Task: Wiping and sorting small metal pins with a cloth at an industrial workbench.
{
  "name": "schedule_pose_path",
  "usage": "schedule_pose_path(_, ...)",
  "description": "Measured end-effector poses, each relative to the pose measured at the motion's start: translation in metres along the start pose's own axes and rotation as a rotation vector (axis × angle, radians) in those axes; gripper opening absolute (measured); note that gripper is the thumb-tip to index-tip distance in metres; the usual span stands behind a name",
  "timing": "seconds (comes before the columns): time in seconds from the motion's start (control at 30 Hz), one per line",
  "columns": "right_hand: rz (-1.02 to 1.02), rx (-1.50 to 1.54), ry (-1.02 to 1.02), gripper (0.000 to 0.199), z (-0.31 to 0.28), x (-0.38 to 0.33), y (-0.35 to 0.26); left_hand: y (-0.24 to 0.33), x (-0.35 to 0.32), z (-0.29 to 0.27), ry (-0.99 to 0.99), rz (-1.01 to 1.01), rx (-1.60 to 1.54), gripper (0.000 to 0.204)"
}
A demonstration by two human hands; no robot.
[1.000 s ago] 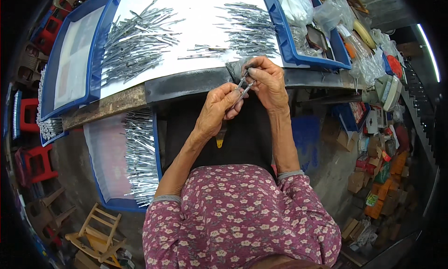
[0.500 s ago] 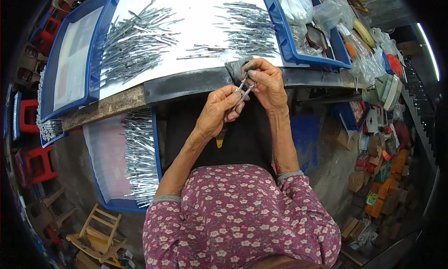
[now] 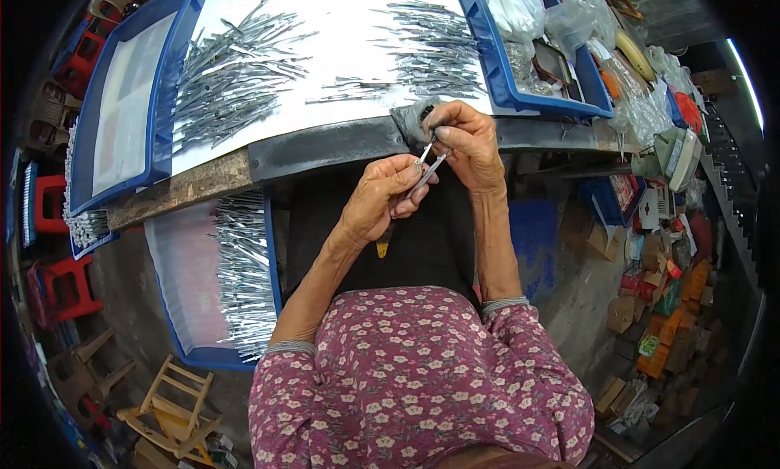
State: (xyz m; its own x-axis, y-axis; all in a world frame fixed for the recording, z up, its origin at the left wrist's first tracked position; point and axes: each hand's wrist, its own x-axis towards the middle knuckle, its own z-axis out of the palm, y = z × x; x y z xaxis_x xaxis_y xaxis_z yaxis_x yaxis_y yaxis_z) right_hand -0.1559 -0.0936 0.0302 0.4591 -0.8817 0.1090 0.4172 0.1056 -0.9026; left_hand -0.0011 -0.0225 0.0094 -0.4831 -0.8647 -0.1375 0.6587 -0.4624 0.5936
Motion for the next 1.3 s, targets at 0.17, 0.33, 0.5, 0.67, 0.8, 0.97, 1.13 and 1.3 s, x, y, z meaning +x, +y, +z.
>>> schedule_pose_path(0.17,-0.003,-0.048,-0.017,0.013,0.0,0.0,-0.001,-0.001,0.0,-0.001,-0.01,-0.002,-0.008,0.023)
schedule_pose_path(0.33,-0.004,-0.049,0.007,0.013,0.001,-0.001,0.0,-0.001,0.001,-0.002,-0.007,-0.003,0.007,0.023)
schedule_pose_path(0.5,-0.014,-0.039,0.0,0.012,0.0,-0.002,0.0,-0.002,0.001,-0.003,-0.027,-0.003,-0.005,0.023)
schedule_pose_path(0.67,-0.031,-0.067,-0.035,0.01,-0.001,-0.002,-0.001,-0.003,0.001,-0.003,-0.023,-0.028,-0.023,0.023)
schedule_pose_path(0.8,-0.059,-0.097,-0.058,0.01,-0.006,-0.003,0.001,-0.004,0.001,-0.003,-0.013,-0.049,-0.023,0.023)
schedule_pose_path(0.97,-0.024,-0.139,-0.035,0.008,-0.004,-0.005,-0.002,-0.006,0.002,-0.006,-0.025,-0.058,-0.019,0.024)
schedule_pose_path(1.13,-0.004,-0.129,-0.027,0.006,-0.009,-0.007,0.003,-0.007,0.003,-0.006,-0.016,-0.057,0.008,0.024)
schedule_pose_path(1.3,0.005,-0.058,-0.012,0.009,-0.01,-0.009,0.006,-0.008,0.003,-0.006,-0.002,-0.054,0.032,0.024)
